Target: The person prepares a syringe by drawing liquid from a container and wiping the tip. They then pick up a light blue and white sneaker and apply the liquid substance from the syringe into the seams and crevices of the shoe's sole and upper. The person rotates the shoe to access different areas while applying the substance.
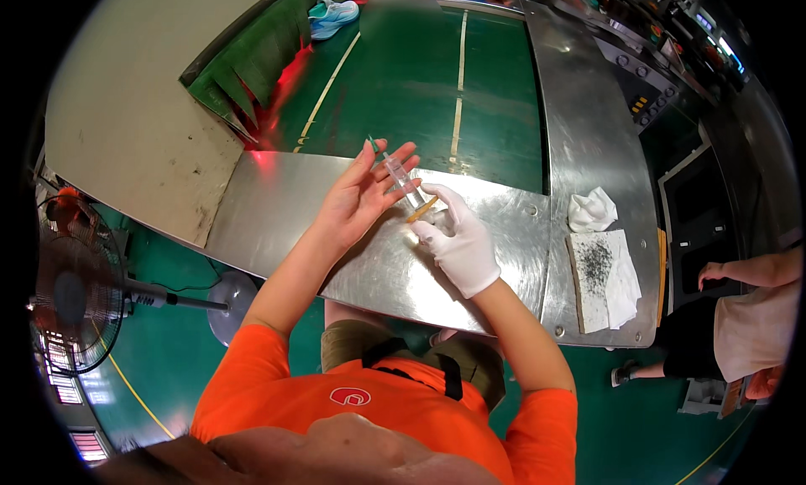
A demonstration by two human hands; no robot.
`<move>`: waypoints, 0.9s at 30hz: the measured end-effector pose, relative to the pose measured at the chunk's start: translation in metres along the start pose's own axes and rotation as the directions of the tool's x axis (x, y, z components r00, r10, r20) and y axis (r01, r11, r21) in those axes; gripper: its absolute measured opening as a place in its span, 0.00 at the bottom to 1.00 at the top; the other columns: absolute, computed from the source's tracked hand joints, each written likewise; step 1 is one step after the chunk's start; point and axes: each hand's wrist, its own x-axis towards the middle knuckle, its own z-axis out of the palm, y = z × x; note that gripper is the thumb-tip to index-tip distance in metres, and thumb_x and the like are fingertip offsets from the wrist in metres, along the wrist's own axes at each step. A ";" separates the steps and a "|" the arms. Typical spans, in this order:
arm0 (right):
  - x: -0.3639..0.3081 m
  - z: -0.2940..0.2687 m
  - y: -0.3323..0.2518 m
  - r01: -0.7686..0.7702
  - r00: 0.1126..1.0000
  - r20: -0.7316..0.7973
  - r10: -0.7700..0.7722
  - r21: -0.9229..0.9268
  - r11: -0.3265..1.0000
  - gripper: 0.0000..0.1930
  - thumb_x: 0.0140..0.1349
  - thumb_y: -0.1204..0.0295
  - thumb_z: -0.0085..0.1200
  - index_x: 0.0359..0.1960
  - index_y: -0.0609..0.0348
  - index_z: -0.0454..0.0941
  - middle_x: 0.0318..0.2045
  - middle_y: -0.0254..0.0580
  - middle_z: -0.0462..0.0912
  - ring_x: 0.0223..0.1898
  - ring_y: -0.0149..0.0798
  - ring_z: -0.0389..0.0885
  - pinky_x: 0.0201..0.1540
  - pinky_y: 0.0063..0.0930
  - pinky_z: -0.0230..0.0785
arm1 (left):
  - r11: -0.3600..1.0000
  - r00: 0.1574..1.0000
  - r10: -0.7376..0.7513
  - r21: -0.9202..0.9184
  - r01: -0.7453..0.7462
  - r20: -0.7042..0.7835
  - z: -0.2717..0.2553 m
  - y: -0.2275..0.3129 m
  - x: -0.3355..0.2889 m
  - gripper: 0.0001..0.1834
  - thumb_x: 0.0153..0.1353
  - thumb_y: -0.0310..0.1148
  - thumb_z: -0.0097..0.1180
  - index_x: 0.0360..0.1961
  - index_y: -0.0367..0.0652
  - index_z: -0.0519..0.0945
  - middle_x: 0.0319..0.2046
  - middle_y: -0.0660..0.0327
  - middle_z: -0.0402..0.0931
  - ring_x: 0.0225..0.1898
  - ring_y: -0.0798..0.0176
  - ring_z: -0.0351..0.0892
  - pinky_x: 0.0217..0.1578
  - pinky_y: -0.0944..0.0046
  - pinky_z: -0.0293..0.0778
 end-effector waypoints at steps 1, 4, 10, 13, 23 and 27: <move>0.000 0.000 -0.002 -0.001 1.000 0.003 0.001 -0.007 1.000 0.27 0.59 0.77 0.59 0.61 0.54 0.68 0.23 0.30 0.75 0.25 0.21 0.71 0.30 0.18 0.65 | 1.000 1.000 -0.009 0.004 0.009 -0.005 0.000 0.000 0.000 0.15 0.69 0.44 0.51 0.49 0.48 0.71 0.60 0.46 0.69 0.63 0.49 0.68 0.63 0.44 0.67; -0.001 0.002 -0.006 0.003 1.000 0.010 -0.002 -0.015 1.000 0.27 0.59 0.77 0.60 0.61 0.54 0.69 0.22 0.30 0.75 0.24 0.21 0.71 0.30 0.18 0.65 | 0.999 0.999 -0.036 0.014 0.036 -0.013 0.001 -0.002 0.000 0.15 0.69 0.45 0.51 0.49 0.48 0.71 0.60 0.47 0.69 0.62 0.49 0.68 0.61 0.45 0.68; 0.000 0.004 -0.004 -0.002 1.000 0.022 0.001 0.052 0.999 0.26 0.58 0.77 0.60 0.60 0.55 0.69 0.21 0.31 0.75 0.21 0.21 0.70 0.25 0.17 0.61 | 0.999 0.999 -0.040 0.034 0.040 -0.007 0.000 -0.001 -0.002 0.14 0.70 0.45 0.50 0.48 0.48 0.72 0.58 0.48 0.71 0.61 0.49 0.70 0.60 0.46 0.69; 0.000 0.003 -0.005 -0.044 0.999 0.023 0.042 0.102 0.994 0.26 0.58 0.78 0.59 0.60 0.55 0.70 0.21 0.32 0.76 0.18 0.21 0.69 0.20 0.17 0.59 | 0.998 0.999 -0.041 0.043 0.042 -0.018 0.002 -0.002 -0.004 0.14 0.70 0.45 0.50 0.48 0.48 0.73 0.57 0.49 0.72 0.60 0.50 0.71 0.60 0.47 0.69; 0.000 -0.002 -0.016 -0.152 0.987 0.082 0.136 0.227 0.962 0.25 0.59 0.78 0.59 0.60 0.57 0.69 0.21 0.33 0.75 0.14 0.21 0.65 0.16 0.16 0.54 | 0.995 0.999 -0.037 0.096 0.036 0.010 -0.002 -0.004 -0.002 0.16 0.70 0.46 0.50 0.48 0.46 0.74 0.55 0.53 0.74 0.58 0.55 0.73 0.58 0.49 0.70; 0.001 -0.002 -0.005 -0.050 0.999 -0.001 0.050 0.121 0.991 0.25 0.59 0.76 0.60 0.59 0.55 0.70 0.21 0.34 0.76 0.16 0.23 0.68 0.18 0.18 0.58 | 0.972 0.999 0.039 0.232 -0.044 0.028 0.003 -0.002 -0.003 0.18 0.70 0.45 0.49 0.49 0.42 0.75 0.52 0.53 0.76 0.55 0.57 0.75 0.57 0.53 0.71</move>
